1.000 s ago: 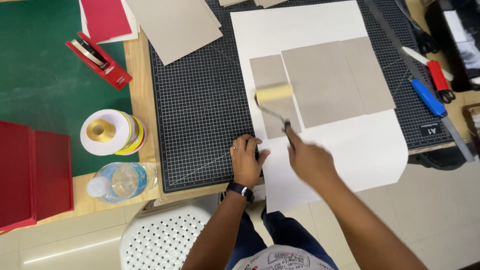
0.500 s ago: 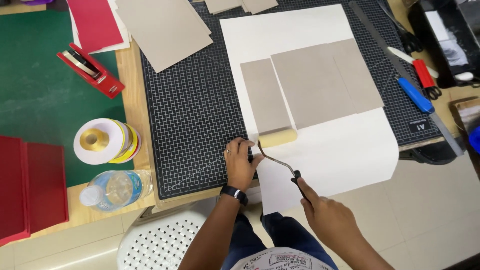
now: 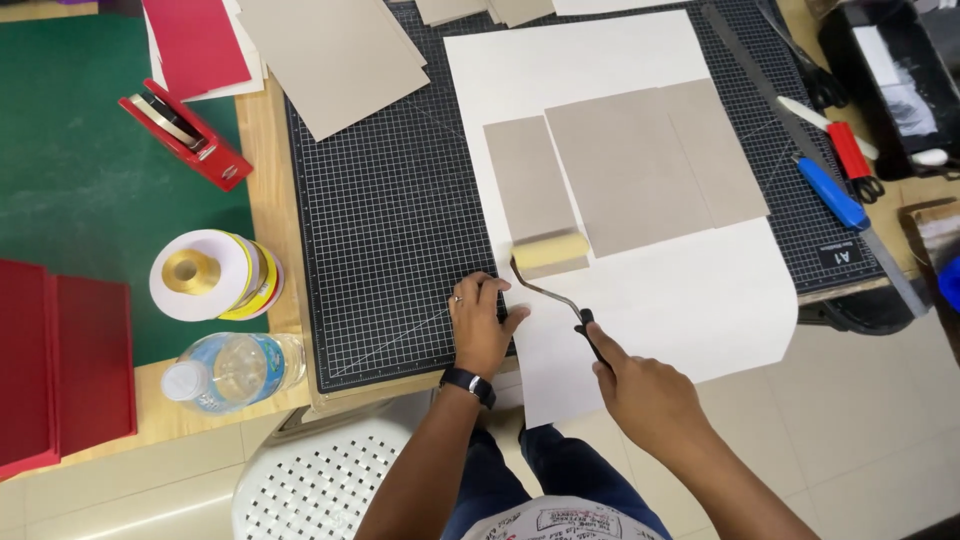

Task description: Arranging and gluing cardboard pieces onto a white sheet of paper to create a structure.

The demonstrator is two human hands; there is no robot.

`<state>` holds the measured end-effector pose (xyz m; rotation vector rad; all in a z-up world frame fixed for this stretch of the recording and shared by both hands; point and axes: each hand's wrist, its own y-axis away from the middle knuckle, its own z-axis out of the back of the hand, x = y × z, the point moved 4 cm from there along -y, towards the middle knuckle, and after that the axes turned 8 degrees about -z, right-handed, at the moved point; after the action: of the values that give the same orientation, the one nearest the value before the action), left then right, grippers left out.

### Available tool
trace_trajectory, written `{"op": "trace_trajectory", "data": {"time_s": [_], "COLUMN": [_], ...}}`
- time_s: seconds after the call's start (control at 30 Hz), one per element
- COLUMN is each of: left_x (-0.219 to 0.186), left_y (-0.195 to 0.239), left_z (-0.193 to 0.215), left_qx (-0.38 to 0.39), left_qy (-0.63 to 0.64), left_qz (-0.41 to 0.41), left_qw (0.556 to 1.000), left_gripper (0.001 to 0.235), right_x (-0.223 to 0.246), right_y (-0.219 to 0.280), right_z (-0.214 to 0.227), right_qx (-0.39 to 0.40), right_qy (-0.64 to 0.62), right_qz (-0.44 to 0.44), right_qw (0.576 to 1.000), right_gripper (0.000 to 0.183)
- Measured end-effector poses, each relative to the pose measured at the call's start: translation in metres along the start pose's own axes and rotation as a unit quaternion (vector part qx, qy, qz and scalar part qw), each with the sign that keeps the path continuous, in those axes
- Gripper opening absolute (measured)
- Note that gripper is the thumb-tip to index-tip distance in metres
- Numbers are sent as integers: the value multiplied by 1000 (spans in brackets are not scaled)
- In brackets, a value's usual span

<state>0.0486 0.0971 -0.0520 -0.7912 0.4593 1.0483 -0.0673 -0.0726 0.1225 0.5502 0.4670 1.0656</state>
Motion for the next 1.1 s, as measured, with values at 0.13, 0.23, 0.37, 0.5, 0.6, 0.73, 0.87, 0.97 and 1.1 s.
{"op": "trace_trajectory", "data": {"time_s": [0.13, 0.23, 0.37, 0.5, 0.6, 0.73, 0.87, 0.97, 1.1], "left_x": [-1, -3, -7, -3, -3, -13, -11, -12, -13], "left_y": [0, -2, -2, -8, 0, -8, -5, -6, -3], "left_z": [2, 4, 6, 4, 4, 16, 13, 15, 15], "left_qx": [0, 4, 6, 17, 16, 62, 57, 49, 45], "left_qy": [11, 12, 3, 3, 4, 27, 24, 17, 8], "left_qz": [4, 9, 8, 18, 17, 35, 28, 24, 25], "left_qw": [1000, 1000, 1000, 1000, 1000, 997, 998, 998, 999], "left_gripper": [61, 48, 42, 41, 41, 40, 41, 41, 43], "right_x": [-10, -13, -11, -7, 8, 63, 95, 107, 87], "right_y": [8, 22, 7, 10, -3, -46, -134, -152, -79], "right_z": [-16, -5, -6, 1, 16, 76, 96, 106, 87], "right_qx": [-15, 19, -13, 9, 11, -51, -120, -171, -104], "right_qy": [11, 14, 13, 31, 19, -30, -58, -107, -65], "right_qz": [1, -9, 0, 2, 0, 52, 80, 117, 70], "right_qw": [1000, 1000, 1000, 999, 1000, 997, 988, 972, 990], "right_gripper": [59, 58, 58, 59, 58, 52, 52, 49, 55]}}
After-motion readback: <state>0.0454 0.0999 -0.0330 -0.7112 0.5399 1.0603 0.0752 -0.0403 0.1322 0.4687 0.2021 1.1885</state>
